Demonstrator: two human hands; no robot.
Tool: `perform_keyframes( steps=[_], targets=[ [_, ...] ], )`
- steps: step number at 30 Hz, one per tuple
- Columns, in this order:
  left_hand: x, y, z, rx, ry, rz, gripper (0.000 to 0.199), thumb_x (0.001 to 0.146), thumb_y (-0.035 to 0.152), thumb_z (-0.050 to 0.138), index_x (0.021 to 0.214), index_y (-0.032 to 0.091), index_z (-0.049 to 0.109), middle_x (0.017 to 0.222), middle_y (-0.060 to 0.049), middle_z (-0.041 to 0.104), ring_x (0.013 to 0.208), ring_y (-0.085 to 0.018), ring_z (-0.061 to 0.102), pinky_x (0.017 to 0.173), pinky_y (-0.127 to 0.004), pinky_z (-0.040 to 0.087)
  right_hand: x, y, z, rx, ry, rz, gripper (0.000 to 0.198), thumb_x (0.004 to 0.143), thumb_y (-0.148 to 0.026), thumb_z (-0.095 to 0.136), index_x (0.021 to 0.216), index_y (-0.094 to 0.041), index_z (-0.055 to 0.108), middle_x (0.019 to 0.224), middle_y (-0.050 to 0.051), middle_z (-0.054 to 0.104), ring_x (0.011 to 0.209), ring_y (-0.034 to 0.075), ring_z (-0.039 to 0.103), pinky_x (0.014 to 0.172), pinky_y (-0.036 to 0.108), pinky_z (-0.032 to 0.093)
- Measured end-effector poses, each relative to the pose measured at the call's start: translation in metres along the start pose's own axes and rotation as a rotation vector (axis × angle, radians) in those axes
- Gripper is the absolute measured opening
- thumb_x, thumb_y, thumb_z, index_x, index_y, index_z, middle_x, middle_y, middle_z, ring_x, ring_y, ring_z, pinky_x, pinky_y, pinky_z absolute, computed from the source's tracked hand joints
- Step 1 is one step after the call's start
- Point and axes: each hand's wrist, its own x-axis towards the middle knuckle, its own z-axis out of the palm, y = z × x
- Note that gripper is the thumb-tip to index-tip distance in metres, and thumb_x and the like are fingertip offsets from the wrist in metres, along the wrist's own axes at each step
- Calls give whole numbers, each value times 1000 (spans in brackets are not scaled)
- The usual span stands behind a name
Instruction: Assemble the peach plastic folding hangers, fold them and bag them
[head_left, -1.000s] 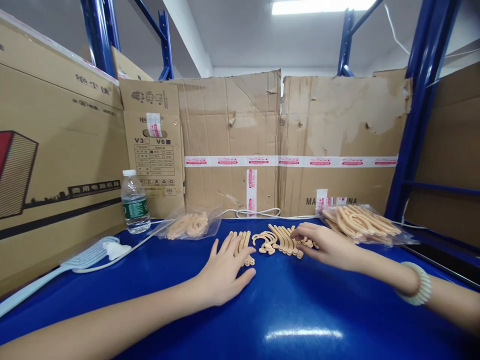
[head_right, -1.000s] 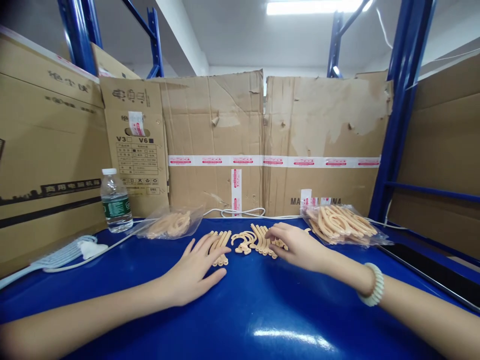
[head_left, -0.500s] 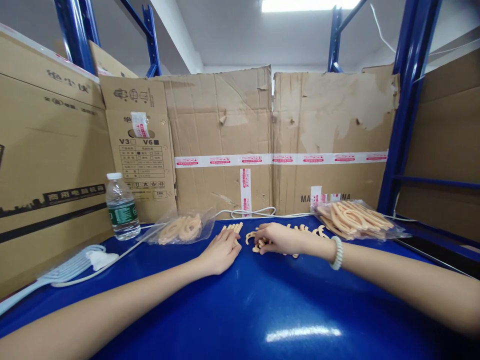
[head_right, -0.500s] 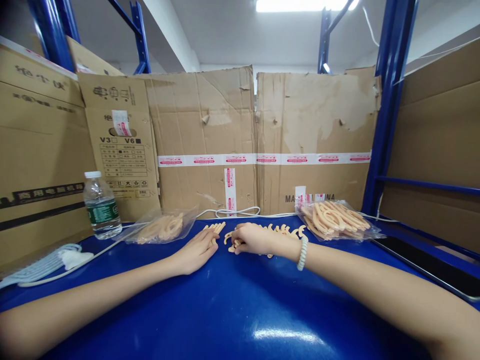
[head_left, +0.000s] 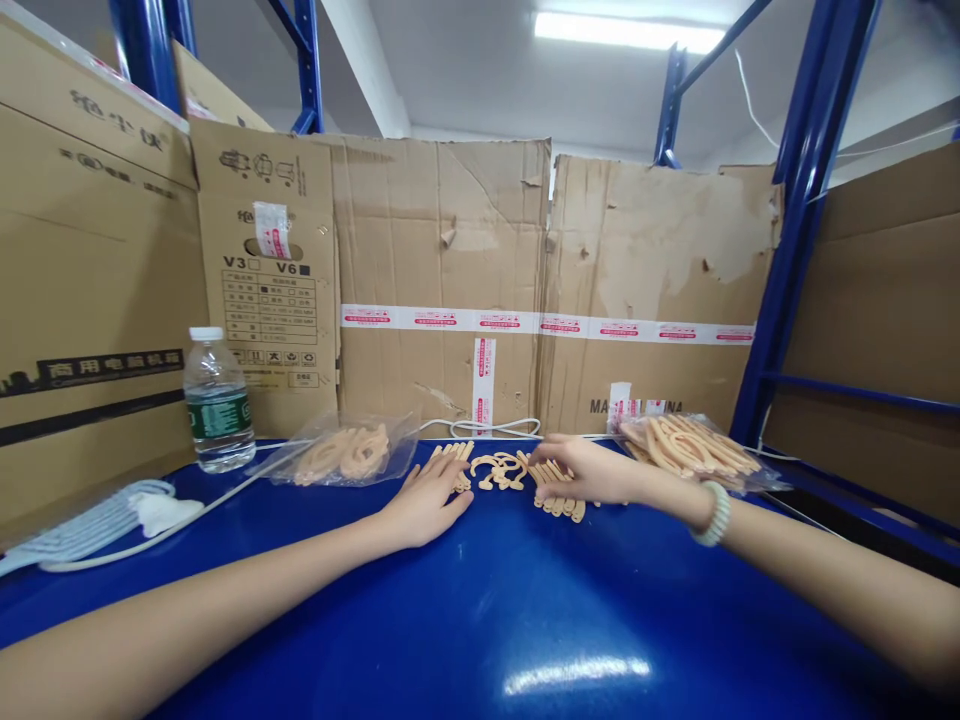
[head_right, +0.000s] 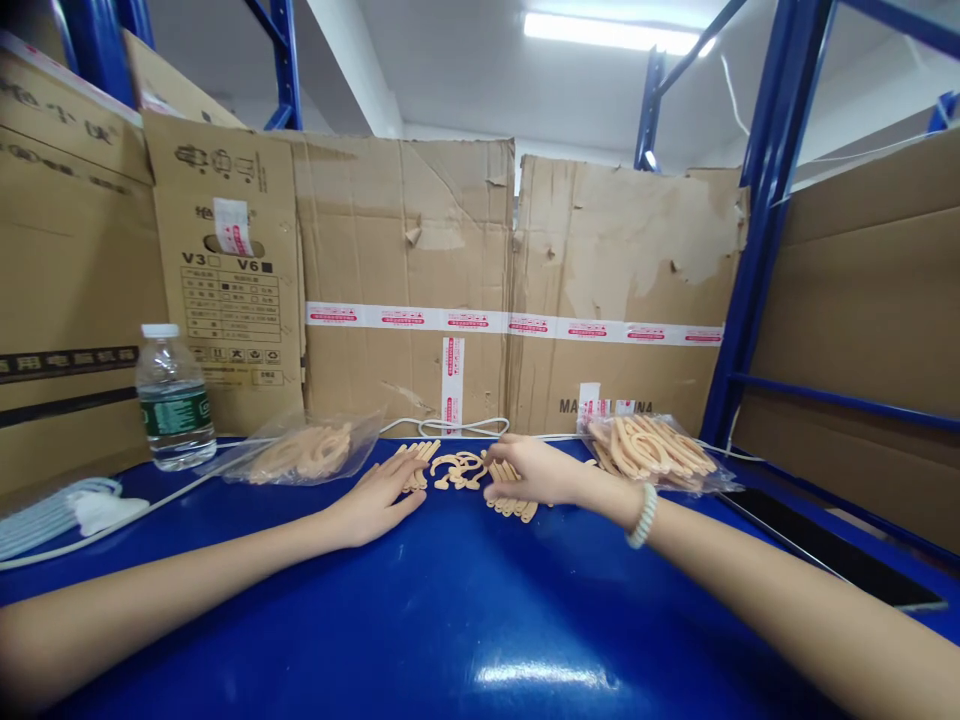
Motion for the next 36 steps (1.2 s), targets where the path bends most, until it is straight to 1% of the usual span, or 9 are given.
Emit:
perform_keyframes(
  steps=[4,9,12,16,19,22,27,31,36],
  targets=[
    [-14,6,-2,3,62,106,42,91,40,42,127,20,48,144,-13,43,137,-30,32,111,-54,27,-30,-7,13,-167,-59,13,52,88,-55,50,122,-16,56,107,13,56,94,26,57,81,40,47],
    [-20,11,-5,1,79,168,37,91,37,43,123,19,52,138,-12,49,132,-27,39,111,-47,30,-23,6,31,-322,-24,7,49,96,-53,33,118,-15,54,107,15,55,95,27,54,84,45,43],
    [-19,12,-6,3,71,146,37,91,37,42,122,17,52,136,-12,50,130,-27,42,110,-47,32,-11,21,36,-304,-13,-7,49,96,-52,33,119,-14,52,107,15,55,97,27,52,86,44,42],
    [-19,12,-5,15,80,142,37,91,36,42,120,16,52,134,-14,52,128,-28,44,109,-47,33,-2,39,29,-132,20,-14,46,95,-52,35,116,-15,53,107,14,56,101,27,52,91,44,42],
    [-19,10,-4,5,91,154,36,91,36,42,118,16,53,132,-13,52,127,-28,45,108,-47,35,-10,51,11,-17,112,43,44,99,-45,24,118,-16,50,113,13,56,108,23,52,95,40,42],
    [-17,8,-1,-1,96,177,36,90,37,43,118,16,53,132,-14,52,127,-28,44,108,-47,34,-30,59,0,8,191,150,46,98,-48,28,119,-15,51,116,15,57,112,26,52,98,42,40],
    [-15,4,2,-17,113,195,36,90,38,42,117,17,53,130,-13,54,124,-27,47,107,-48,35,-59,55,19,-3,57,138,48,92,-51,43,125,-16,49,126,16,53,118,29,49,101,43,38],
    [-15,4,2,-20,104,196,36,90,38,42,118,17,52,130,-13,54,124,-27,47,106,-48,35,-60,59,36,34,109,170,35,94,-47,41,112,-19,50,114,12,56,106,24,53,94,39,42],
    [-16,6,0,-15,81,181,38,90,38,41,119,14,51,130,-14,53,124,-28,47,107,-48,35,-45,82,37,49,118,192,33,92,-52,42,94,-20,47,94,7,56,84,21,53,80,35,45]
  ],
)
